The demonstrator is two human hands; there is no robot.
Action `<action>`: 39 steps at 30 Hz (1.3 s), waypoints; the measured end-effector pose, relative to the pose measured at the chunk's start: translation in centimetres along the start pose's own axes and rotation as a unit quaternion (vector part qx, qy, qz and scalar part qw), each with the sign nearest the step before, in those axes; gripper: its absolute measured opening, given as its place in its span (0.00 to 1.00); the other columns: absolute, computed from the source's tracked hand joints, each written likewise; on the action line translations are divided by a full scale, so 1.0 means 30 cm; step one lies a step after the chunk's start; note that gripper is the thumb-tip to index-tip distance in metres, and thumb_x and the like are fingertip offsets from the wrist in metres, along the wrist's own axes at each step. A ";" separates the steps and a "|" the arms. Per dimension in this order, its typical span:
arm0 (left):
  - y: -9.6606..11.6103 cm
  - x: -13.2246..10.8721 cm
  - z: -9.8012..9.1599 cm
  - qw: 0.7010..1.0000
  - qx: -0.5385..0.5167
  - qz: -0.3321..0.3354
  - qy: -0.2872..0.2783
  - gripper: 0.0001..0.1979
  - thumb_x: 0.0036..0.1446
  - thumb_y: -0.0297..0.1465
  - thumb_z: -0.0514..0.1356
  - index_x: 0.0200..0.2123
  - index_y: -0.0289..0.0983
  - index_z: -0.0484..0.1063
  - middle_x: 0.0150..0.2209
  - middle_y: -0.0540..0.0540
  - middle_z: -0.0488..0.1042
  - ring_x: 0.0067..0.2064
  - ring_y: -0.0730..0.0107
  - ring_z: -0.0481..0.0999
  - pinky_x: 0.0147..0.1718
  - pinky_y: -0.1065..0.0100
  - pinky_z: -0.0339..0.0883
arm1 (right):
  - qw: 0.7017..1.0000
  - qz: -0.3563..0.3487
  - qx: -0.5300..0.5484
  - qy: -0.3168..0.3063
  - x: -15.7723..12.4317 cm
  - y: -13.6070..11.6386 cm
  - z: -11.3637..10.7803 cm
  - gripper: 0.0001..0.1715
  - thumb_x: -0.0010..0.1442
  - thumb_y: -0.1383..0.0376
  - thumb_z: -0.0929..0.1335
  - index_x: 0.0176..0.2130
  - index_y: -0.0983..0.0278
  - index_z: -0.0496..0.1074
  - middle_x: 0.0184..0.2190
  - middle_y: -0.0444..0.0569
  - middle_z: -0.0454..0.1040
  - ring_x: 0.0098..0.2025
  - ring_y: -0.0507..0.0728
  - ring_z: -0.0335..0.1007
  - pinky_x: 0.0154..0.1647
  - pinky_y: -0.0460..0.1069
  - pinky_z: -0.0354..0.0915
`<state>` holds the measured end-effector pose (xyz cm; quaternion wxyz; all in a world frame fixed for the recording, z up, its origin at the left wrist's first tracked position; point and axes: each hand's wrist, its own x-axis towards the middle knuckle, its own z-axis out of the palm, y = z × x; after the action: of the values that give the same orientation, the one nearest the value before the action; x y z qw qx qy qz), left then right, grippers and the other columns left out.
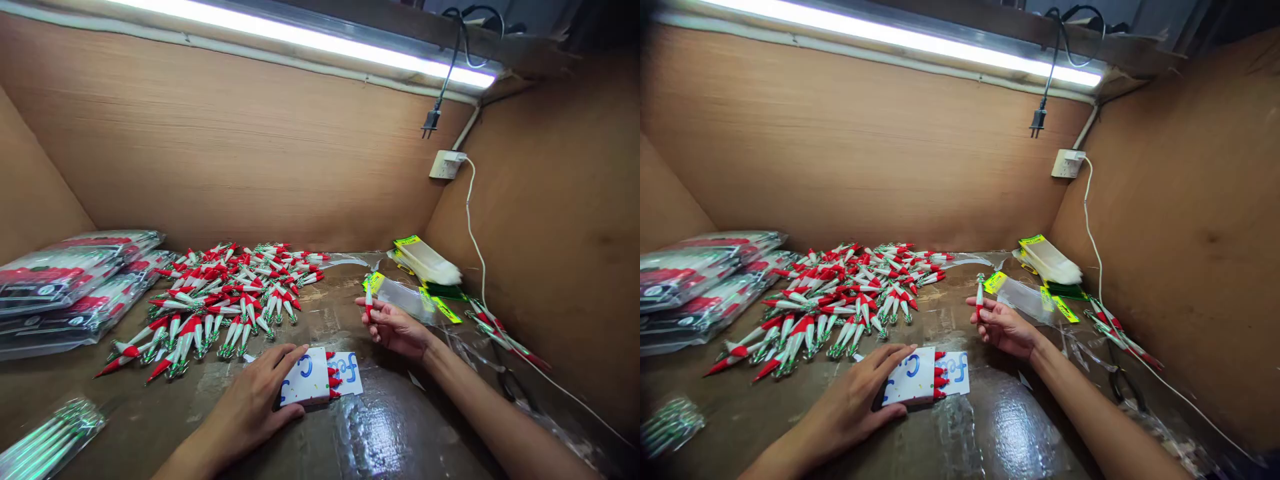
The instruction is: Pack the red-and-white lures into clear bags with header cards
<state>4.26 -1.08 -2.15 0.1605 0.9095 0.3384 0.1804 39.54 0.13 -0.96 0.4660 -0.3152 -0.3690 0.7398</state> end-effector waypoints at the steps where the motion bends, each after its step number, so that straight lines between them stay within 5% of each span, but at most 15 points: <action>1: -0.001 0.003 0.001 1.000 0.002 0.001 -0.001 0.41 0.56 0.32 0.67 0.68 0.50 0.53 0.63 0.41 0.64 0.60 0.50 0.69 0.58 0.48 0.67 | 1.000 0.001 -0.009 0.003 -0.004 -0.002 -0.001 0.28 0.59 0.62 0.76 0.57 0.60 0.71 0.36 0.44 0.77 0.28 0.45 0.71 0.30 0.41 0.67; 6: -0.004 0.013 0.001 1.000 0.011 -0.004 -0.016 0.41 0.57 0.33 0.67 0.69 0.50 0.51 0.64 0.41 0.62 0.61 0.51 0.68 0.59 0.47 0.66 | 0.973 0.014 -0.229 0.017 -0.028 -0.025 -0.014 0.22 0.55 0.56 0.77 0.45 0.66 0.78 0.34 0.49 0.80 0.29 0.50 0.72 0.33 0.44 0.66; 11: 0.005 0.016 -0.006 1.000 0.012 -0.005 -0.017 0.40 0.56 0.34 0.68 0.68 0.49 0.54 0.64 0.42 0.63 0.60 0.51 0.69 0.58 0.48 0.68 | 0.853 -0.019 -0.521 0.037 -0.046 -0.015 0.004 0.15 0.60 0.55 0.72 0.39 0.62 0.83 0.33 0.48 0.82 0.32 0.55 0.74 0.33 0.47 0.64; 15: 0.006 0.013 -0.006 1.000 0.023 0.004 0.009 0.41 0.54 0.33 0.70 0.68 0.49 0.55 0.63 0.41 0.63 0.60 0.49 0.69 0.57 0.47 0.68 | 0.785 -0.086 -0.607 0.094 -0.044 -0.019 0.010 0.13 0.62 0.58 0.69 0.40 0.60 0.83 0.36 0.47 0.83 0.36 0.57 0.76 0.37 0.48 0.64; 19: -0.006 0.008 0.000 0.998 0.035 0.016 0.059 0.40 0.56 0.30 0.69 0.67 0.49 0.55 0.63 0.41 0.62 0.61 0.49 0.67 0.58 0.47 0.67 | 0.784 -0.130 -0.591 0.136 -0.050 -0.049 0.002 0.14 0.63 0.58 0.69 0.42 0.60 0.82 0.39 0.49 0.83 0.40 0.59 0.76 0.41 0.49 0.66; 23: -0.018 0.010 0.004 0.995 0.033 0.012 0.093 0.39 0.56 0.31 0.69 0.67 0.49 0.55 0.63 0.42 0.61 0.62 0.49 0.65 0.60 0.47 0.65 | 0.771 -0.169 -0.603 0.111 -0.068 -0.064 0.021 0.11 0.63 0.59 0.70 0.41 0.59 0.82 0.38 0.50 0.81 0.41 0.58 0.74 0.42 0.50 0.66; 32: 0.016 0.025 0.001 0.996 0.000 0.012 0.089 0.43 0.51 0.30 0.72 0.66 0.48 0.56 0.61 0.42 0.65 0.61 0.49 0.68 0.58 0.48 0.68 | 0.720 -0.180 -0.667 0.065 -0.056 0.003 0.054 0.09 0.63 0.61 0.71 0.42 0.57 0.83 0.33 0.48 0.77 0.35 0.56 0.72 0.36 0.48 0.63; 39: 0.034 0.032 0.008 0.998 -0.029 0.022 0.052 0.44 0.50 0.31 0.73 0.66 0.49 0.56 0.61 0.42 0.66 0.60 0.51 0.69 0.58 0.50 0.68 | 0.712 -0.205 -0.670 0.042 -0.032 0.070 0.118 0.08 0.65 0.61 0.71 0.42 0.57 0.82 0.34 0.47 0.77 0.38 0.56 0.73 0.38 0.47 0.63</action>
<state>5.62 -1.20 -1.74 0.1653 0.9009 0.3207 0.2412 36.07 -2.26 -0.74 0.2873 -0.4923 -0.8037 0.1708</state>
